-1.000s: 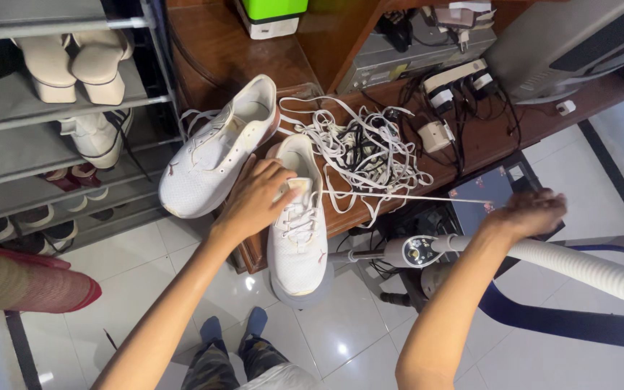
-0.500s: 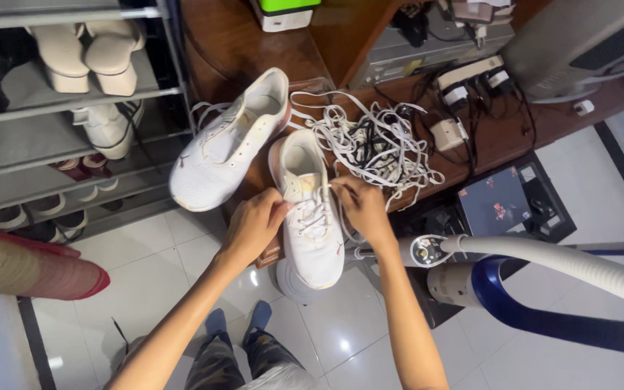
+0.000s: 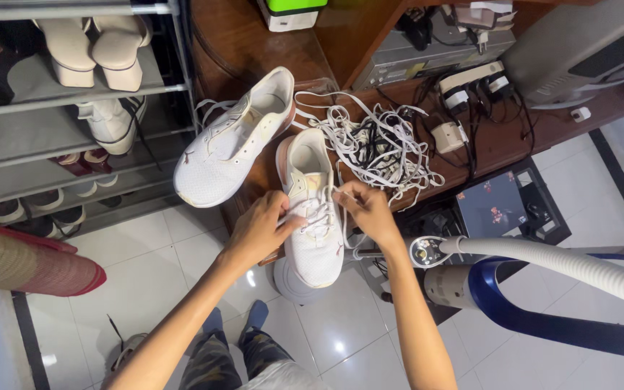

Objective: The person threads white laces through the eyelets of a pair of white sneakers placed on a wooden surface. The person pulls the laces tight, crosses them, and ties a knot on one shoe, then repeats the process on the second shoe.

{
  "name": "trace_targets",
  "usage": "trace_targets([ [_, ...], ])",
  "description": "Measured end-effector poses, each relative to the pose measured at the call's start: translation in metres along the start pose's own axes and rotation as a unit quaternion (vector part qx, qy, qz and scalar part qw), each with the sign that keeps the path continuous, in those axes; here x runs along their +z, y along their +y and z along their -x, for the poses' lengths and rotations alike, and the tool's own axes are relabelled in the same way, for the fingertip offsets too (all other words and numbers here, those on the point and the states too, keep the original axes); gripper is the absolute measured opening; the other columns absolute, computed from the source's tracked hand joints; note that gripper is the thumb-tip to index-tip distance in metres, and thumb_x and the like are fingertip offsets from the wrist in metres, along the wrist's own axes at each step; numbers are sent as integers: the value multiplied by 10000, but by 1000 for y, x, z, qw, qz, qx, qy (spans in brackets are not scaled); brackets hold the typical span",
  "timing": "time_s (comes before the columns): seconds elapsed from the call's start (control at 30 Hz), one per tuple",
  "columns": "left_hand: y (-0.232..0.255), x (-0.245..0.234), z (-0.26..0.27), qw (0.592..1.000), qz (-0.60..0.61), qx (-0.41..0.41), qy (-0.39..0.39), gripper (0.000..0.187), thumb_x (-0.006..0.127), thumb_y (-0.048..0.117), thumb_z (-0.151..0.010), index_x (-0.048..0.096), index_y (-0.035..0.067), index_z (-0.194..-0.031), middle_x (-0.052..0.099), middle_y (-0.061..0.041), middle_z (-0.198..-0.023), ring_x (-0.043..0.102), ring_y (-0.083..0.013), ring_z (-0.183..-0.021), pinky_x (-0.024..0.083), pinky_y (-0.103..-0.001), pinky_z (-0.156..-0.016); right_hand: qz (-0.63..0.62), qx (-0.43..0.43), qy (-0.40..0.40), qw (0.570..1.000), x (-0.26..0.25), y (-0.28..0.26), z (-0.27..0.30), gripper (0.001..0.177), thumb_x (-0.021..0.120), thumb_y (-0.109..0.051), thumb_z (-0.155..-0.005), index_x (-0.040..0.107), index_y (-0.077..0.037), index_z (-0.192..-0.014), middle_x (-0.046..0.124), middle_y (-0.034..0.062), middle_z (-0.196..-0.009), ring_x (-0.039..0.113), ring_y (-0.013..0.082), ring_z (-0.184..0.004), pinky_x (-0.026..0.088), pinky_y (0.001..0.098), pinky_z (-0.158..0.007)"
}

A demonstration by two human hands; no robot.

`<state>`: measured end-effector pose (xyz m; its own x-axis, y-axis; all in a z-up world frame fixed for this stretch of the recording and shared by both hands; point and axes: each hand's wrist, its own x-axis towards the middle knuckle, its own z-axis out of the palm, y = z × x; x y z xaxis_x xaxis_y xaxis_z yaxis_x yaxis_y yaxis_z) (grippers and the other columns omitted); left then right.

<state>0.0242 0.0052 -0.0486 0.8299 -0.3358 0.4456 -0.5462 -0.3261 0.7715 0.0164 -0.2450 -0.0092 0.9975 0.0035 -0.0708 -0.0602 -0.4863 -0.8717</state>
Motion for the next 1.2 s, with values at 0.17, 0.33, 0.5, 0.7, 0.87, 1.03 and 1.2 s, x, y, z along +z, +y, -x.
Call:
trace_targets([
  [0.17,-8,-9,-3,989,40,-122,-77,187,612,217,-985,568,46,-925,683,-137,-755,687,-333,-687,495,-441,-595,-27,-9,96,995,-11,7,-3,150,631,-152,-1011,724,-50,-952,647,-116,-794,575,-37,-766,467,163,-687],
  [0.33,-3,-14,-4,982,69,-149,-89,177,623,213,-943,577,46,-905,668,-139,-711,694,-305,-636,499,-412,-589,-68,74,173,980,-25,14,-10,114,677,-97,-1018,732,2,-1027,508,-4,-664,457,111,-597,369,291,-540],
  [0.5,-3,-24,-6,969,25,-191,-155,284,640,349,-969,583,72,-935,691,-75,-691,679,-219,-612,491,-373,-553,23,-89,133,987,-41,17,2,346,484,32,-1005,675,12,-1293,664,-17,-915,597,33,-850,494,199,-847],
  [0.7,-3,-62,-5,968,19,-212,-136,259,603,335,-985,666,84,-989,648,-58,-643,599,-160,-528,442,-336,-527,46,-20,106,993,-58,-4,18,373,499,12,-996,707,-41,-1301,630,48,-815,512,74,-664,452,205,-617],
  [0.87,11,-89,-14,960,109,-225,-127,325,611,326,-1034,676,27,-926,558,-43,-670,437,-99,-598,365,-300,-546,-91,-12,125,988,-48,-17,12,159,590,-59,-1000,654,-35,-1143,771,20,-934,594,66,-653,471,206,-590],
  [1.03,33,-105,-19,945,274,-169,-50,253,602,254,-1073,681,31,-985,618,43,-839,486,-10,-746,385,-202,-648,-35,-76,156,984,-40,-31,10,123,643,-97,-1082,688,7,-1129,746,73,-1005,645,108,-817,494,237,-684],
  [1.2,76,-103,-25,944,279,-169,-49,185,578,205,-1029,708,83,-1080,645,70,-838,439,-5,-664,339,-191,-572,297,-320,181,881,-25,-85,16,271,745,-118,-911,683,35,-1126,670,155,-1131,636,271,-1044,504,354,-890],
])
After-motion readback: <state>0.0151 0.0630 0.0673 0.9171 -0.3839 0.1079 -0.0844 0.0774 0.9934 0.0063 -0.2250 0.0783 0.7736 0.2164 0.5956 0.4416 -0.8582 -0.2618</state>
